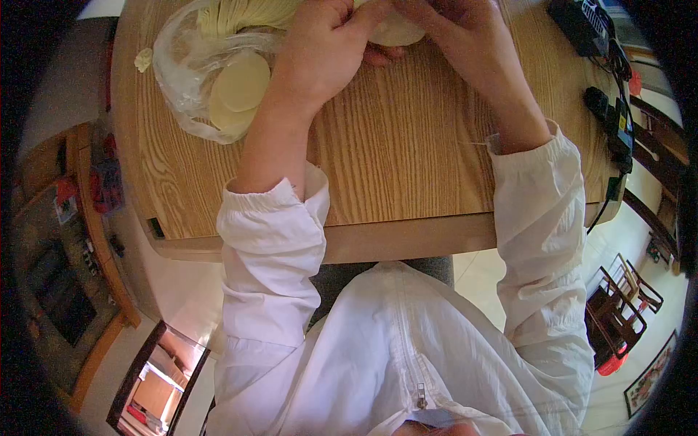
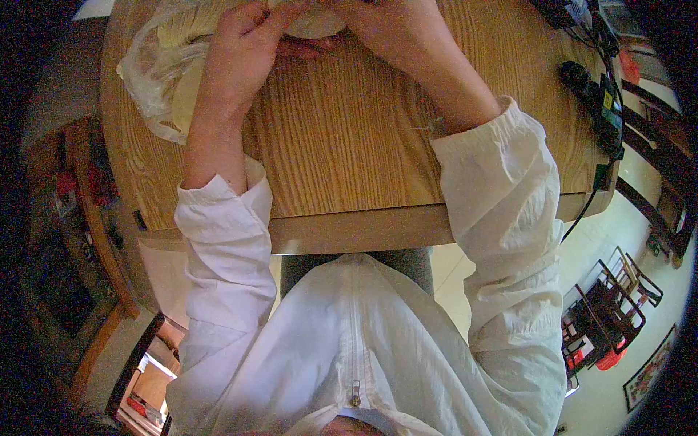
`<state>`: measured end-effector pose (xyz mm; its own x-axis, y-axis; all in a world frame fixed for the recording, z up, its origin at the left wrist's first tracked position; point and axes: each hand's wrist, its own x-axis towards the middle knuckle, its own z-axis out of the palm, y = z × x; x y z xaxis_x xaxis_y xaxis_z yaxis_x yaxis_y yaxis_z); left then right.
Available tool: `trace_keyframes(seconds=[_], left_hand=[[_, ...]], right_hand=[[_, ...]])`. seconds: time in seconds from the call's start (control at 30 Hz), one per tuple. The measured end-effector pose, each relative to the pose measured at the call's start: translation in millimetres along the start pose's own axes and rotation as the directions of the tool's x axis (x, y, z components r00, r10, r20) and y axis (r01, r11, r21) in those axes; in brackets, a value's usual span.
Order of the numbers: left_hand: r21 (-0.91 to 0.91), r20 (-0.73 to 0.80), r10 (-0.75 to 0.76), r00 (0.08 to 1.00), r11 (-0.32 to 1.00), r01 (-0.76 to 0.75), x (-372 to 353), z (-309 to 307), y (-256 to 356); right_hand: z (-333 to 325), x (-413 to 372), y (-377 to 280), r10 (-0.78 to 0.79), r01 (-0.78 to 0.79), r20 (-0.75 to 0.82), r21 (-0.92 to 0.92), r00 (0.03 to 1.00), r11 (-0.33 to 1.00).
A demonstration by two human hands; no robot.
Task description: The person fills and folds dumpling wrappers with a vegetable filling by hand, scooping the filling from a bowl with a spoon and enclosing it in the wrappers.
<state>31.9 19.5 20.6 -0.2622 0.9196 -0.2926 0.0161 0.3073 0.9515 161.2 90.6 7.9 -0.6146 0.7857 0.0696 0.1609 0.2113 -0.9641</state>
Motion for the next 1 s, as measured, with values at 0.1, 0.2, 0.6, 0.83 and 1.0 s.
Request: trace_keyframes(seconds=[0.1,0.2,0.6,0.83,1.0], left_hand=[[0.091,-0.038,0.024,0.999,0.996,-0.021,3,-3,-7],[0.186,-0.056,0.070,0.996,0.981,-0.058,4,-4,-9],[0.193,-0.052,0.079,0.995,0.979,-0.068,4,-4,-8],[0.197,-0.025,0.092,0.995,0.977,-0.085,5,-5,-9],[0.236,-0.046,0.096,0.994,0.968,-0.082,4,-4,-8]], right_hand=[[1,-2,-2,-0.054,0.053,-0.028,-0.016,0.998,0.998],[1,0,1,-0.054,0.053,-0.041,-0.033,0.998,0.998],[1,-1,7,-0.052,0.052,0.003,-0.013,0.999,0.999],[1,-1,8,-0.101,0.099,0.040,0.060,0.994,0.993],[0,0,4,-0.014,0.014,0.049,0.015,0.999,1.000]])
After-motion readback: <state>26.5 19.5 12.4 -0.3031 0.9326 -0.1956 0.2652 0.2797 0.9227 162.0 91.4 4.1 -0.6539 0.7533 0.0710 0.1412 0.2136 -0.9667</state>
